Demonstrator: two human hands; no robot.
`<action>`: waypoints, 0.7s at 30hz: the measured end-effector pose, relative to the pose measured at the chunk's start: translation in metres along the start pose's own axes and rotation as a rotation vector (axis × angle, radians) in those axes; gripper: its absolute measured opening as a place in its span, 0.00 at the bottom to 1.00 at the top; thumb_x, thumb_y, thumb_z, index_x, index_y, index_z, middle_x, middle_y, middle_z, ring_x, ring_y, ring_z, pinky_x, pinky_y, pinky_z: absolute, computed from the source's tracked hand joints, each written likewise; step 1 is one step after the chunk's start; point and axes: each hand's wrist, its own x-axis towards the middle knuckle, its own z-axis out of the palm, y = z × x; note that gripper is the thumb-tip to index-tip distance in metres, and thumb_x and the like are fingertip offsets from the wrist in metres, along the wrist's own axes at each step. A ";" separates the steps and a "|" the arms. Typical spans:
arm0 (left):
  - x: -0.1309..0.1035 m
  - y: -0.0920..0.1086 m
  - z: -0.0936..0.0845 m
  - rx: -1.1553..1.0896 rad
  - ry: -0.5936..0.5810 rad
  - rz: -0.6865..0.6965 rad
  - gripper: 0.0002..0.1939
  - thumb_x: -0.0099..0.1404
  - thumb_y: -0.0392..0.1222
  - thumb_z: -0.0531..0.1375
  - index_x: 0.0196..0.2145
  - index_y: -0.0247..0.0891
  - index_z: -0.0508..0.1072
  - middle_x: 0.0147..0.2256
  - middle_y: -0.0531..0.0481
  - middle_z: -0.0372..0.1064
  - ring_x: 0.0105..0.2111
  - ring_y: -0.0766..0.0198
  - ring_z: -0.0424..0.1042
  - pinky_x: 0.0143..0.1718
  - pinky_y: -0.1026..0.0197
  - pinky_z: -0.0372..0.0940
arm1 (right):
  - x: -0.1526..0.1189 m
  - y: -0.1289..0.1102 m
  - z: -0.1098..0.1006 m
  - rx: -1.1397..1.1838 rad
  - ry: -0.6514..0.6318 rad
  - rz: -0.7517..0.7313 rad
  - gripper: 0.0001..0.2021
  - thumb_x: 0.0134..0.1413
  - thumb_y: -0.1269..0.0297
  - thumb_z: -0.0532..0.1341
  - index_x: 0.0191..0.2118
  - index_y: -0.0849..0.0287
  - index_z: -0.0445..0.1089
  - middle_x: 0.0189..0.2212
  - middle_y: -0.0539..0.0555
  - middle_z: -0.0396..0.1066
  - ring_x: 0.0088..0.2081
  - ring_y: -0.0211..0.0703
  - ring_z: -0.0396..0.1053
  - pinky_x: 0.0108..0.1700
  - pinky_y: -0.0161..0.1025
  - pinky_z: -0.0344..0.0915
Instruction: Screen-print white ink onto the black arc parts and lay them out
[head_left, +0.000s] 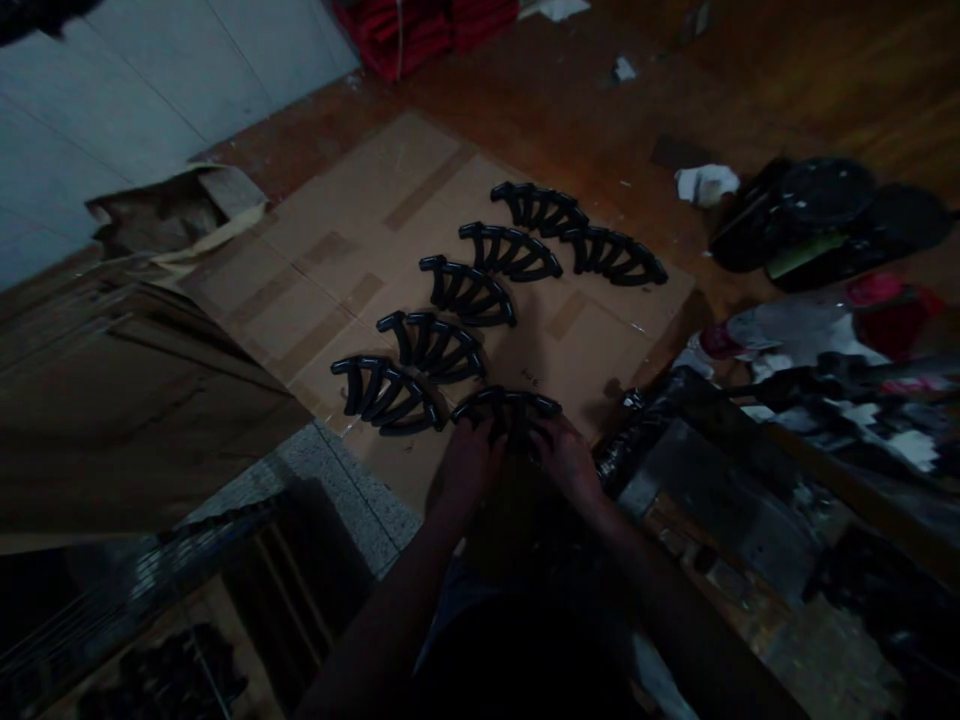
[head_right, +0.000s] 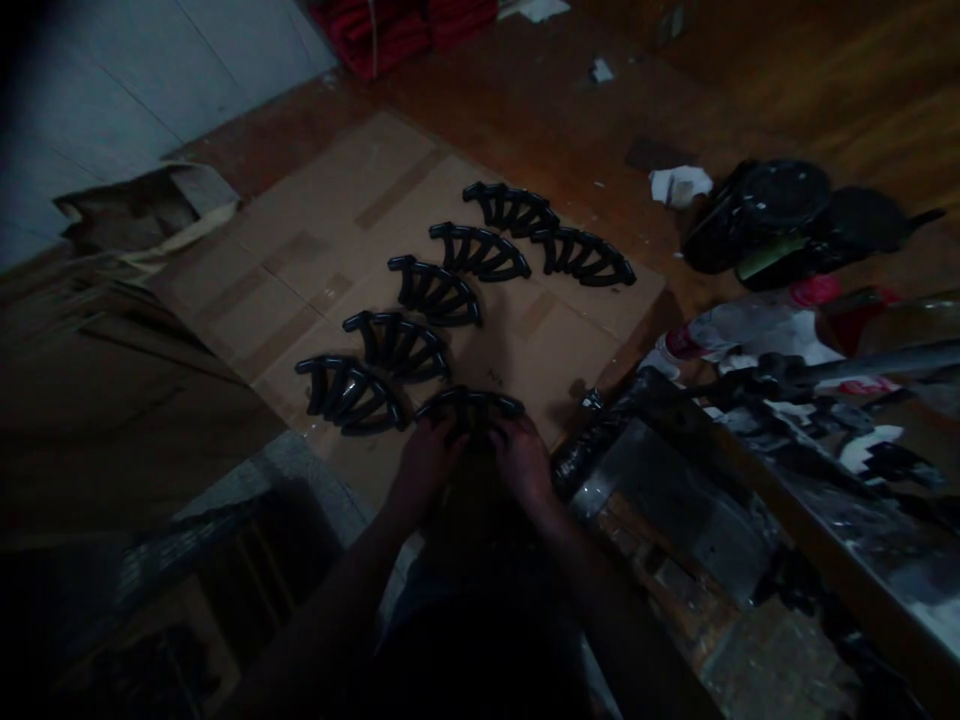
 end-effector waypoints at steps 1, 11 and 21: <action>0.000 -0.001 0.001 -0.004 0.003 0.004 0.20 0.67 0.46 0.57 0.54 0.35 0.72 0.47 0.38 0.68 0.47 0.54 0.70 0.49 0.58 0.64 | 0.000 0.000 0.000 0.002 -0.002 0.002 0.13 0.62 0.68 0.58 0.50 0.61 0.74 0.50 0.60 0.71 0.51 0.47 0.69 0.55 0.41 0.64; 0.001 -0.002 0.000 -0.024 -0.009 0.008 0.21 0.67 0.46 0.57 0.54 0.36 0.73 0.48 0.38 0.68 0.47 0.54 0.70 0.49 0.57 0.64 | -0.001 0.001 0.002 0.006 0.007 0.012 0.13 0.62 0.67 0.58 0.49 0.60 0.75 0.49 0.59 0.72 0.50 0.47 0.70 0.54 0.41 0.65; 0.024 0.032 0.009 0.028 -0.068 0.174 0.21 0.68 0.47 0.56 0.56 0.39 0.71 0.50 0.40 0.66 0.50 0.55 0.68 0.50 0.58 0.63 | -0.008 0.020 -0.020 0.008 0.052 0.186 0.15 0.60 0.69 0.58 0.52 0.60 0.73 0.50 0.60 0.72 0.51 0.48 0.71 0.55 0.41 0.63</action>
